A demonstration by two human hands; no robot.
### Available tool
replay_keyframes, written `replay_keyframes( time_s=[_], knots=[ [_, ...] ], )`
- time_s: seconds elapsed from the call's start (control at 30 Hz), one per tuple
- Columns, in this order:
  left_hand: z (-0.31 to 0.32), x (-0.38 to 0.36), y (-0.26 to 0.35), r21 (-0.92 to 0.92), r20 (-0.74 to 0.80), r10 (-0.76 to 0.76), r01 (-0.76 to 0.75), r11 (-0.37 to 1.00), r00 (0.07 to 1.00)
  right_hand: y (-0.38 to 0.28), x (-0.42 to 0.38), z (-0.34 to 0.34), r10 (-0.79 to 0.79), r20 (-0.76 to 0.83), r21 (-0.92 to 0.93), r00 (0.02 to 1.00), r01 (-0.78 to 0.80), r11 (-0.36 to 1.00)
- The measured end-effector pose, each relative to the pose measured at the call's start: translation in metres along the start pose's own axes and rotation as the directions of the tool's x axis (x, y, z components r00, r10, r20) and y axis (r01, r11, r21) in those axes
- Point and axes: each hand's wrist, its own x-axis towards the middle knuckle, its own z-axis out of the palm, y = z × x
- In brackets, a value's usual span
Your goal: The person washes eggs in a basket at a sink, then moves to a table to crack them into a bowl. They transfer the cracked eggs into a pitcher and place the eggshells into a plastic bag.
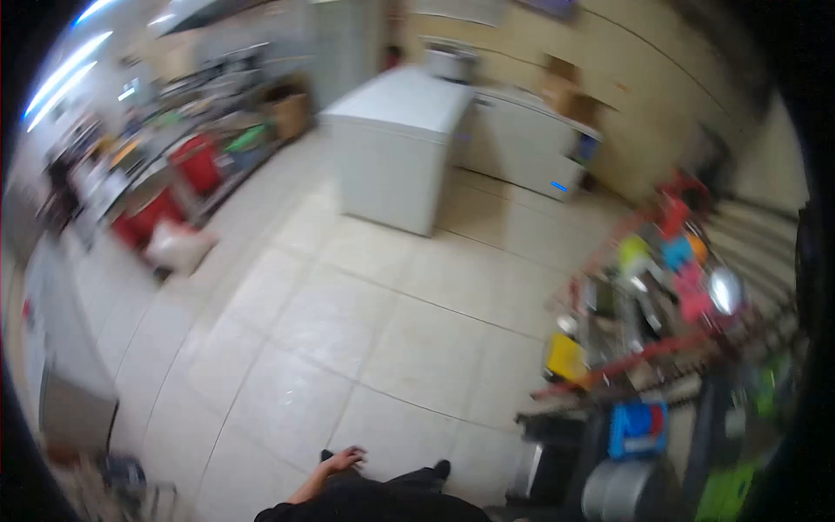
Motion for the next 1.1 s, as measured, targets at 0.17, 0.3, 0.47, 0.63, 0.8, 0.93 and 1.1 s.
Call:
replay_keyframes(
  time_s=[0.17,0.3,0.47,0.63,0.8,0.93,1.1],
  knots=[
    [-0.070,-0.069,-0.012,0.027,-0.191,-0.009,0.015,1.000,0.982,-0.279,-0.040,-0.074,-0.493,-0.022,-0.210,0.870,0.478,0.853],
    [-0.114,-0.146,-0.047,-0.178,-0.512,-0.212,0.139,0.974,0.833,-0.529,-0.101,-0.121,-0.759,0.074,-0.403,0.647,0.715,0.571],
    [-0.299,-0.298,-0.101,-0.653,-0.638,-0.344,-0.247,0.715,0.689,-0.827,-0.458,-0.112,-0.997,-0.045,-0.820,-0.063,0.572,0.001],
    [-0.456,-0.404,-0.196,-0.755,-0.646,-0.421,-0.614,0.231,0.636,-1.029,-0.685,0.053,-0.819,0.165,-0.645,-0.549,0.568,-0.511],
    [-0.587,-0.518,-0.288,-0.531,-0.763,0.007,-0.620,-0.578,0.647,-1.162,-0.883,0.240,-0.677,0.517,-0.114,-0.524,0.742,-0.661],
    [-0.625,-0.608,-0.338,-0.036,-0.693,-0.717,-0.997,-0.069,0.075,-1.200,-0.978,0.355,-0.387,0.702,0.319,-0.597,0.750,-0.579],
    [-0.699,-0.716,-0.382,-0.011,-0.555,-0.813,-0.976,0.218,-0.176,-1.291,-1.083,0.462,-0.037,0.831,0.356,-0.555,0.582,-0.732]
  ],
)
